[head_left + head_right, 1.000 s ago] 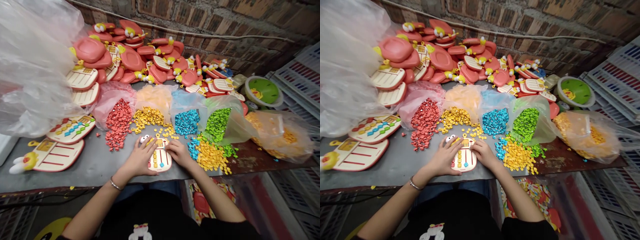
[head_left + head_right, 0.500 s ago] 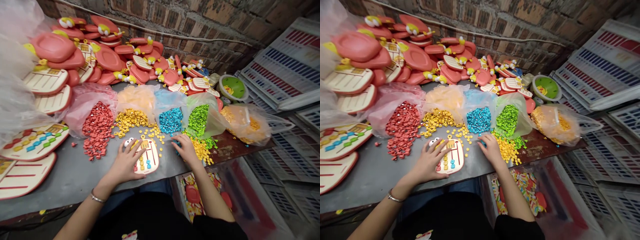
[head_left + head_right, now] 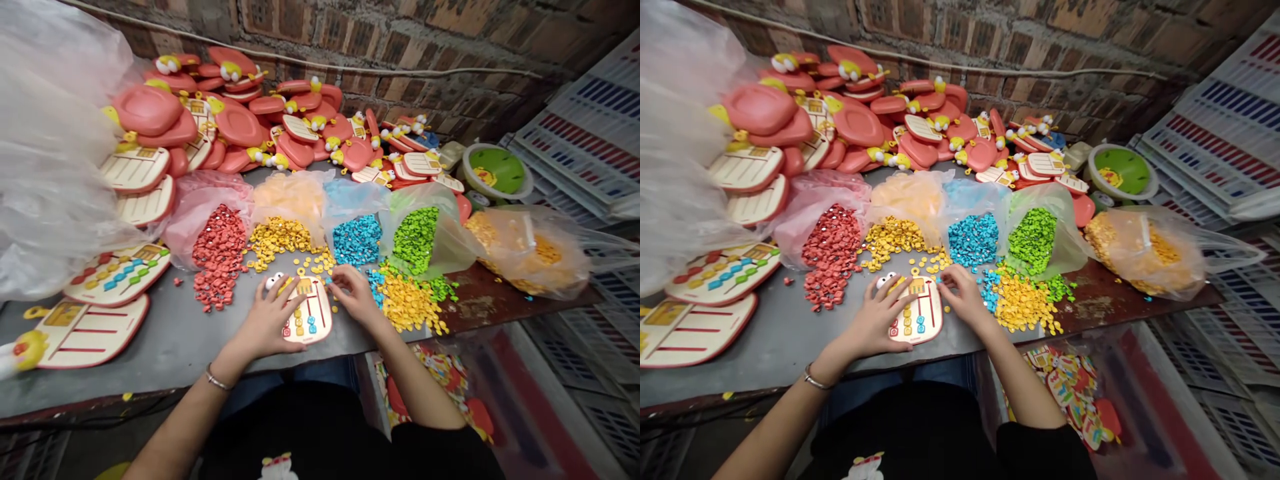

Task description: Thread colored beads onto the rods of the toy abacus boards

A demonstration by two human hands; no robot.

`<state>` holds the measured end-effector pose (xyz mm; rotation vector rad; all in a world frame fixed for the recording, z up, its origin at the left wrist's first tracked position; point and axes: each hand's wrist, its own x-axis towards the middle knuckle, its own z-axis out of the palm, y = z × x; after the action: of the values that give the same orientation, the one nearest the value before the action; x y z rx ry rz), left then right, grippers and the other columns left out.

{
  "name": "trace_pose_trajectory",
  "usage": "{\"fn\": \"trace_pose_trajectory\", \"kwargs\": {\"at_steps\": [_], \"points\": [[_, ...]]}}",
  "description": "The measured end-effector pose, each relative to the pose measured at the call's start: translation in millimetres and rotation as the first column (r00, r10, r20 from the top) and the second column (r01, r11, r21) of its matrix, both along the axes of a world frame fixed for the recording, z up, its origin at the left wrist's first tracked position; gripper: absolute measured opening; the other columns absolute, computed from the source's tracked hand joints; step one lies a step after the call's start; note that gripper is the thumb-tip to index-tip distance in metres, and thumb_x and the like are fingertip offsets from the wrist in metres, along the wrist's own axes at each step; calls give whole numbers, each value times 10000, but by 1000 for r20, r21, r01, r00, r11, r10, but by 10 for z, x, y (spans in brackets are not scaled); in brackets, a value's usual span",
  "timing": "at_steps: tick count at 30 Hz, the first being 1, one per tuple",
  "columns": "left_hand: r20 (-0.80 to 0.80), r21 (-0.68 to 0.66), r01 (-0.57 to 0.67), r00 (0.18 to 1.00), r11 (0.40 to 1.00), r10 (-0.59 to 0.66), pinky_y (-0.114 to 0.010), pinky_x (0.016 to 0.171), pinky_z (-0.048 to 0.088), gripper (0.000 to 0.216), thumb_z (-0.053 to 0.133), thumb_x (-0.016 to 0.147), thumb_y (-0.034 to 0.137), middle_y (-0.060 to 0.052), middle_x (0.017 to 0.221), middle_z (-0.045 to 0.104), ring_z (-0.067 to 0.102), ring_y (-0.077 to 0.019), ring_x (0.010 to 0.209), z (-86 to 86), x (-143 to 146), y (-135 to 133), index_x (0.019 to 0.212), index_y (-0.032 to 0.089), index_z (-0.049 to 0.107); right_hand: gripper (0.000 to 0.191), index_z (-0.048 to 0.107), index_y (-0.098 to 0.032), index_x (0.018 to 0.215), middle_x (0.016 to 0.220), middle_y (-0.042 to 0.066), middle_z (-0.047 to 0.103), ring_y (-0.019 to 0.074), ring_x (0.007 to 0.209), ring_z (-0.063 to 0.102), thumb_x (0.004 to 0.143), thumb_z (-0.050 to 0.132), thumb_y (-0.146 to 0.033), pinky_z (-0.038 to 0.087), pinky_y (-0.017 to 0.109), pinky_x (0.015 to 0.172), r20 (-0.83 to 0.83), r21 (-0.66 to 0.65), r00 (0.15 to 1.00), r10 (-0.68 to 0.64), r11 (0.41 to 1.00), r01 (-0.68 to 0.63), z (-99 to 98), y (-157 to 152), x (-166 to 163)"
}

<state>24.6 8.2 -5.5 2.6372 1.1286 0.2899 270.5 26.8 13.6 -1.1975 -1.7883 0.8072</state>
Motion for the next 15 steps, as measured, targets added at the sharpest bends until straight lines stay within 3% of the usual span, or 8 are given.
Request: {"fn": "trace_pose_trajectory", "kwargs": {"at_steps": [6,11,15], "points": [[-9,5,-1,1000,1000,1,-591,1136,-9,961,618,628,802,-122,1568,269,183,-389,1429,13,8,1,1395,241,475,171,664,-229,1023,963,60,581,193,936,587,930,525,-193,525,349,831,222,136,974,53,987,-84,-146,173,-175],[-14,3,-4,1000,1000,4,-595,1135,-3,957,624,626,799,-127,1564,277,198,-389,1426,27,13,3,1389,239,481,161,688,-180,971,959,107,636,240,928,577,925,534,-191,508,401,829,436,257,900,3,958,-128,-253,140,-154],[-14,13,-9,1000,1000,9,-586,1139,-3,968,620,622,802,-124,1565,275,193,-386,1430,10,15,3,1389,228,479,174,692,-192,963,990,108,646,250,989,550,925,524,-167,497,430,868,444,276,896,25,947,-163,-208,22,-115]]}}
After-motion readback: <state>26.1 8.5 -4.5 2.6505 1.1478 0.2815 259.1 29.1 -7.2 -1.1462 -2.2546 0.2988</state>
